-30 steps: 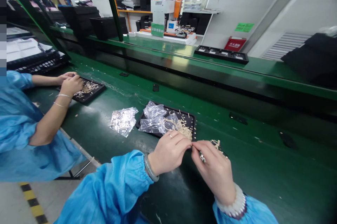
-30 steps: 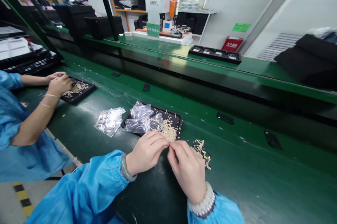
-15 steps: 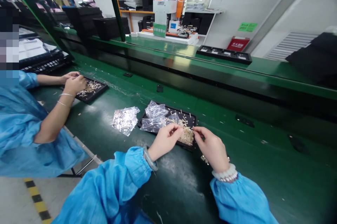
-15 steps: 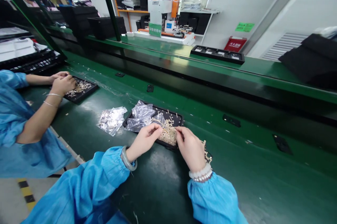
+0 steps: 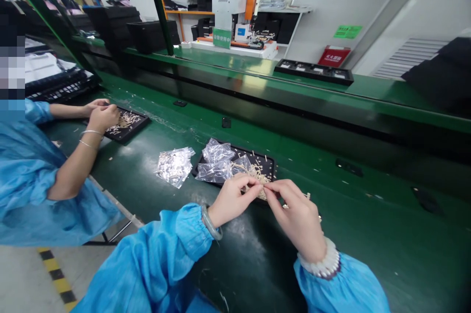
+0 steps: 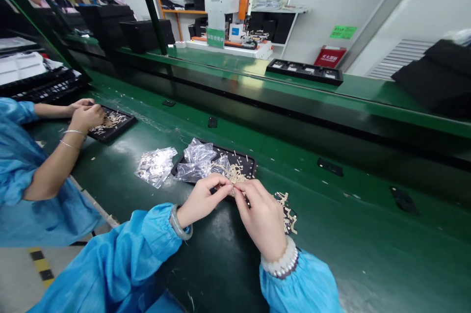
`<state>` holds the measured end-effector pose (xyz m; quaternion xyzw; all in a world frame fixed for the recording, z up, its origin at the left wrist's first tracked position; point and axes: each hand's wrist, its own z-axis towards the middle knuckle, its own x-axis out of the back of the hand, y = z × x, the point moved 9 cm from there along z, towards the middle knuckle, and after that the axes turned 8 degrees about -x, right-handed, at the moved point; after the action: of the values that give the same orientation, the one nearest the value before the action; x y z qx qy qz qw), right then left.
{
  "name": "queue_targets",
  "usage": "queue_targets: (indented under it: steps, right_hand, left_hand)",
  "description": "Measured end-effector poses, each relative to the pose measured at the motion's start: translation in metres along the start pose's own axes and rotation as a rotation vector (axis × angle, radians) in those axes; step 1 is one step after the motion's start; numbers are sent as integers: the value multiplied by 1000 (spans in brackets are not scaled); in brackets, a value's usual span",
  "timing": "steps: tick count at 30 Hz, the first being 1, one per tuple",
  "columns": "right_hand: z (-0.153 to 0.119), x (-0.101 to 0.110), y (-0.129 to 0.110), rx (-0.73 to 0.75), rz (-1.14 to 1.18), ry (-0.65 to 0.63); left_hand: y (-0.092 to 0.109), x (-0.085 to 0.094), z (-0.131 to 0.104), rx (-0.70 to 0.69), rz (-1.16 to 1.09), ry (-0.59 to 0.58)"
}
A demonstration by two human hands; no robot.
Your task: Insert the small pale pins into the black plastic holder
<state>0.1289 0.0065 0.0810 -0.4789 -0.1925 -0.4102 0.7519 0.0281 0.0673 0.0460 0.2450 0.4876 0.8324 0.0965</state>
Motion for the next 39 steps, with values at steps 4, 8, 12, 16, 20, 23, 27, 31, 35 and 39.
queue_targets:
  steps: [4,8,12,16,20,23,27,31,35,39]
  right_hand:
    - [0,-1,1,-9,-12,-14]
    - [1,-1,0,-5,-61,-33]
    - [0,-2,-2,15,-136,-63]
    - [-2,-5,-4,37,-223,-35]
    - [0,-5,4,-52,-115,-25]
    - [4,-1,20,-171,27,2]
    - [5,-3,51,-353,-52,-10]
    - [3,-17,64,-364,-118,-92]
    - [4,-22,68,-343,-20,-122]
    - [6,-20,64,-354,115,-144]
  left_hand:
    - [6,1,0,-59,47,13]
    - [15,0,1,-157,161,-14]
    - [27,-3,-1,-312,348,-67]
    - [29,-7,-3,-366,503,-97]
    - [25,-3,-1,-285,380,-57]
    - [18,1,1,-182,268,-35]
    - [12,4,2,-111,235,-30]
    - [9,5,3,-84,238,-26]
    - [8,4,3,-97,253,-29]
    - [7,-3,1,-124,279,-82]
